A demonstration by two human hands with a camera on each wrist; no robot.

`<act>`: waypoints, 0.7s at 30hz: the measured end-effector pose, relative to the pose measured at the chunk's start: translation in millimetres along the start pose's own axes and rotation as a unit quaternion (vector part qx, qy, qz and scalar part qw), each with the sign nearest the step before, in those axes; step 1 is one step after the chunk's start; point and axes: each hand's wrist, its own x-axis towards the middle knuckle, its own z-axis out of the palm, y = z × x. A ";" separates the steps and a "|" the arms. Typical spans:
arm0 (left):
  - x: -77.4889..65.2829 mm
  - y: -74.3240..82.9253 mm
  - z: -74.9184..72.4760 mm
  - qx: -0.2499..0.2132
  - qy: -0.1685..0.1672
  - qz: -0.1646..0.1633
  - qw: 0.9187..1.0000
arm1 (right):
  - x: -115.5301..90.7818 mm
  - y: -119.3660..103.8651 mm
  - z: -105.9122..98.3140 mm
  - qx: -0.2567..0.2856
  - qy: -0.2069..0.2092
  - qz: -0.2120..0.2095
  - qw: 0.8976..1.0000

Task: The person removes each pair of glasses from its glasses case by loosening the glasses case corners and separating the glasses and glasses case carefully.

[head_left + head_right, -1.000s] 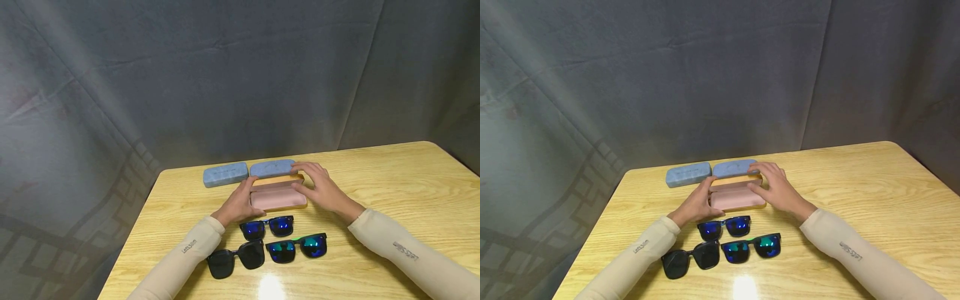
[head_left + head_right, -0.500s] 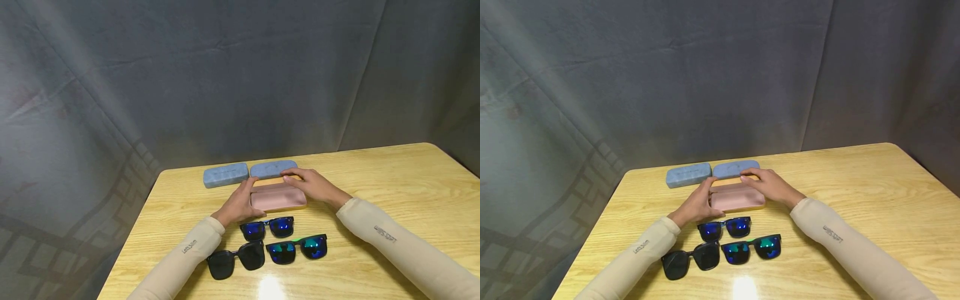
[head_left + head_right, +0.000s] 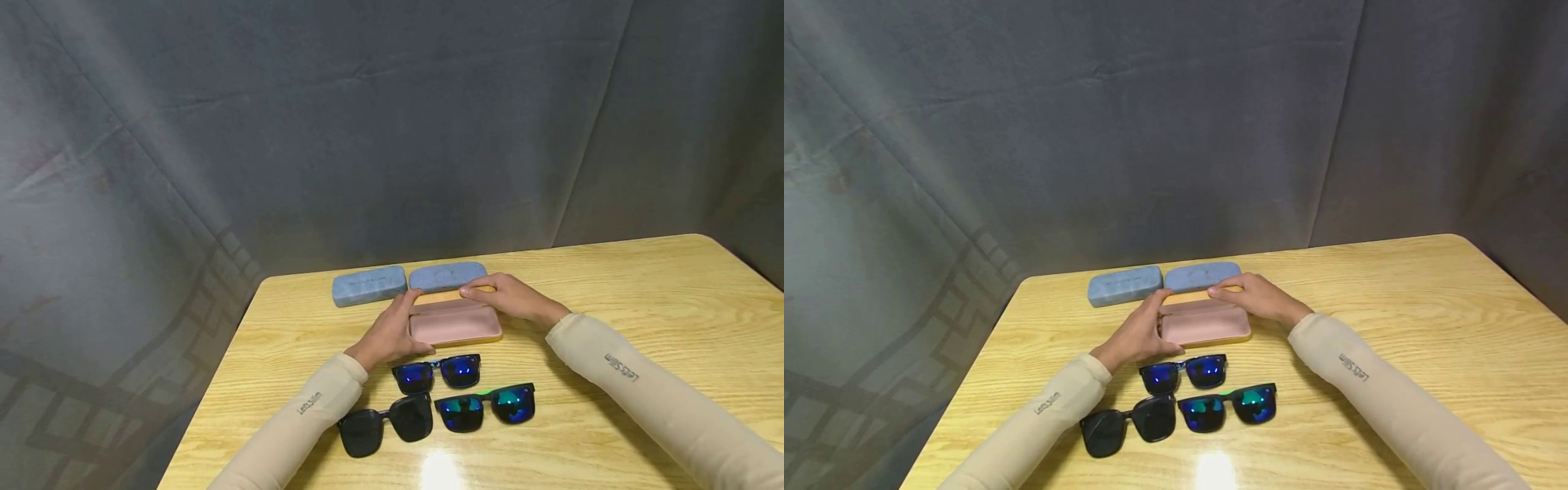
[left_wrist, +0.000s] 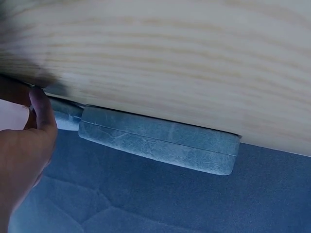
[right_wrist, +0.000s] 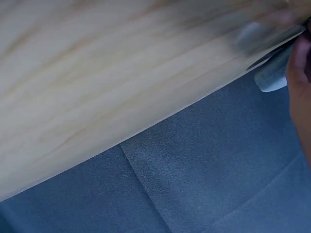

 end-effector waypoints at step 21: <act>-1.0 -0.1 -2.0 0.006 -0.001 0.010 1.000 | -4.1 1.1 0.7 0.054 -0.062 -0.036 0.996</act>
